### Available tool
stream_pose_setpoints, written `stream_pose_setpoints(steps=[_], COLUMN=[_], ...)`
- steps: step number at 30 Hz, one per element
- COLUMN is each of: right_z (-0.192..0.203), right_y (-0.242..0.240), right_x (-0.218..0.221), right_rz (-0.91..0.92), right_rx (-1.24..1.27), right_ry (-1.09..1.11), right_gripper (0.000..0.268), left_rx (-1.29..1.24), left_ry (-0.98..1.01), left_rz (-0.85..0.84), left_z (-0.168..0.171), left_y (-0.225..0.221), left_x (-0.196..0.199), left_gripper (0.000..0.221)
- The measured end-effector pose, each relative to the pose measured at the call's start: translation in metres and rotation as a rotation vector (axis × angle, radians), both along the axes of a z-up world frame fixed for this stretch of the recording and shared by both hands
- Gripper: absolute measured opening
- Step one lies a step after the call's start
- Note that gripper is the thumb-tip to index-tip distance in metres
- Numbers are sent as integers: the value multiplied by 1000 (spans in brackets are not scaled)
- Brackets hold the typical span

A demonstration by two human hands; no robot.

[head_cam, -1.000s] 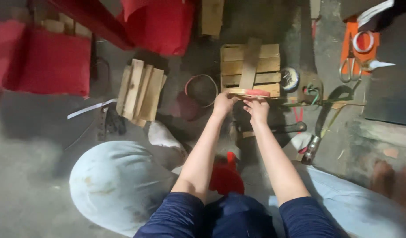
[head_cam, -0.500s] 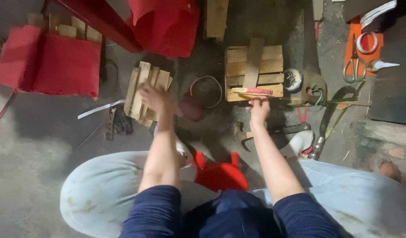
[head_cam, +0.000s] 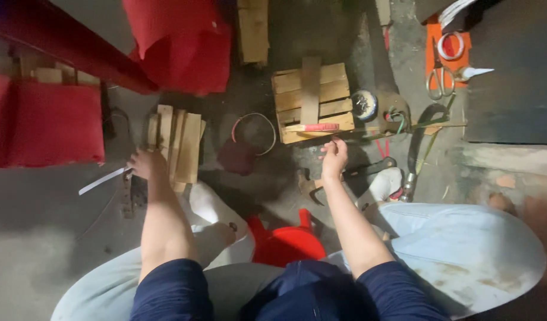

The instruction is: Assemble a circular wooden frame by applying glue with a brush and attaching wooden slats

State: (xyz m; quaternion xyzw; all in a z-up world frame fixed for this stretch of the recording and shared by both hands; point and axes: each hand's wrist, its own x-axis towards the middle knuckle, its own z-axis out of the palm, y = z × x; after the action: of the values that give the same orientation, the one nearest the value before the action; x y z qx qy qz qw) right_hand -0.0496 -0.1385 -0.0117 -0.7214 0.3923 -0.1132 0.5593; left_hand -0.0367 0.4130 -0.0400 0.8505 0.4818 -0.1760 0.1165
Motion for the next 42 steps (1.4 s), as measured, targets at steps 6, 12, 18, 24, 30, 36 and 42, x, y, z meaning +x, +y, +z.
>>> stream_pose_setpoints(steps=[6,12,18,24,30,36,42], right_z=[-8,-10,7,26,44,83,64], right_y=[-3,-6,-22,-29,-27,3,-9], right_x=[-9,-7,10,12,13,37,53], right_rz=[16,5,-62,-75,-16,339,361], right_rx=[37,29,65,152,81,-216,-64], right_ry=[6,21,-35,-36,-16,-151,94], right_gripper=[19,17,19,21,20,59,27], left_rx=[148,-602,-894,-1069,-808,-794,-734], left_ry=[-318,-993,-652,-697,-563,-584,-493], left_rz=[-89,85,-219,-226,-444,-500,-594], left_z=[31,40,146,108,80,58,34], left_y=[-24,-122,-264,-298,-325,-343,-349], left_x=[14,88,121,153,165,163,161], left_gripper=[53,21,47,37,39,39,49])
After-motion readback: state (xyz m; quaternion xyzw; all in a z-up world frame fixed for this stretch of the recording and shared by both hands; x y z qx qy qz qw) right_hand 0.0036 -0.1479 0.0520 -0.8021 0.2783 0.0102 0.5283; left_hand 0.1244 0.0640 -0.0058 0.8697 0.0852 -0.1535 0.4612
